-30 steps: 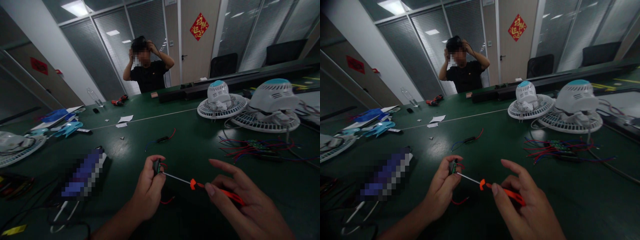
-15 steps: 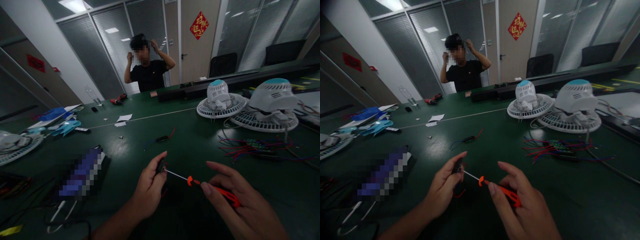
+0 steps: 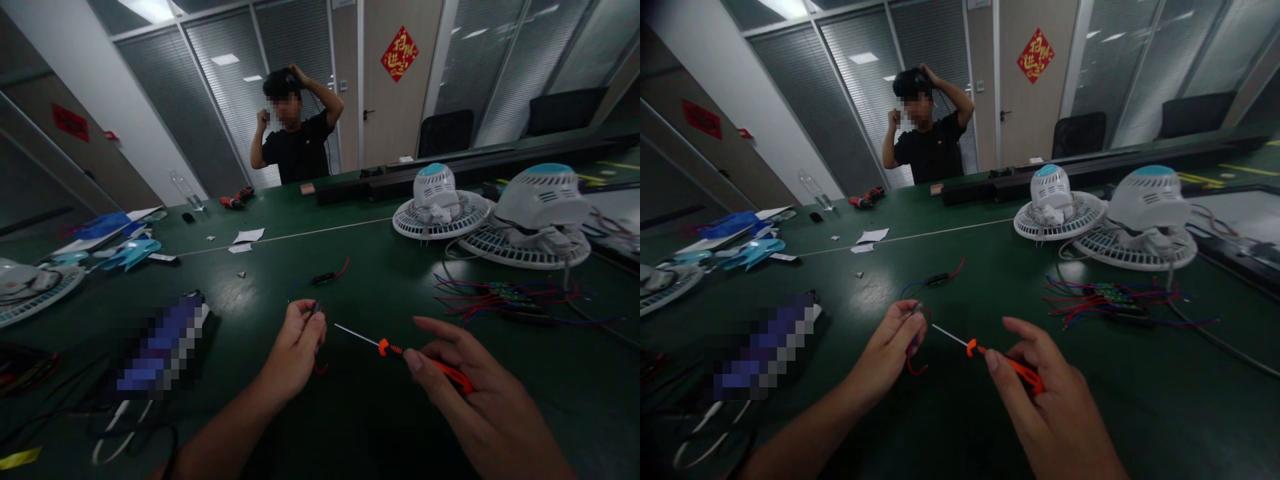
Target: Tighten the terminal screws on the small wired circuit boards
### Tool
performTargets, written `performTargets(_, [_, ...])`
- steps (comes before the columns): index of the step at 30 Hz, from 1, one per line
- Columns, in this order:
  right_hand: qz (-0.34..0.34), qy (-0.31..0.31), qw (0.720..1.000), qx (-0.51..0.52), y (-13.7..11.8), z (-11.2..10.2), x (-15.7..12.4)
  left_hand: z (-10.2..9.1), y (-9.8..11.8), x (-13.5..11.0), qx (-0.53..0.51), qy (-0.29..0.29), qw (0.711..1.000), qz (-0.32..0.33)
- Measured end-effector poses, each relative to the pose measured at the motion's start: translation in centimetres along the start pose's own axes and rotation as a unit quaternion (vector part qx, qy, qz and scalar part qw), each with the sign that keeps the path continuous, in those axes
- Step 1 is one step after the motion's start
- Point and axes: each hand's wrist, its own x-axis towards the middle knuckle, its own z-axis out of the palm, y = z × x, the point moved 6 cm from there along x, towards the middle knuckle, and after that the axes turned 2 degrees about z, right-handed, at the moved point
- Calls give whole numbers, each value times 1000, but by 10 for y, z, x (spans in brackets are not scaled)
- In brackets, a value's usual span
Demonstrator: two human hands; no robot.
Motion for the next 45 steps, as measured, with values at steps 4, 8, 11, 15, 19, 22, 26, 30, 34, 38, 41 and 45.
performTargets(4, [56,14,997,44,5,-6,6,-1,1,15,82,-39,996,22])
performTargets(8, [67,23,994,81,5,-10,10,-12,7,46,171,-20,983,57])
performTargets(11, [76,24,991,104,6,-11,11,-15,13,69,244,-18,964,100])
performTargets(15, [95,25,987,127,9,-11,13,-10,13,83,327,-4,931,162])
performTargets(19, [111,26,984,138,12,-11,15,-10,5,84,377,27,907,183])
performTargets(22, [118,22,982,143,14,-10,15,-11,1,84,387,20,901,193])
performTargets(26, [128,21,980,148,16,-11,13,-15,2,84,383,25,900,207])
performTargets(30, [130,16,980,151,16,-9,15,-19,4,82,378,56,898,216])
performTargets(34, [133,4,979,151,18,-6,16,-21,1,82,385,70,896,212])
performTargets(38, [136,1,979,155,20,-3,17,-22,-2,81,383,89,894,215])
performTargets(41, [138,-7,977,161,20,-2,16,-22,-1,79,387,99,890,218])
performTargets(45, [138,-8,975,177,21,-1,16,-22,2,79,390,113,885,229])
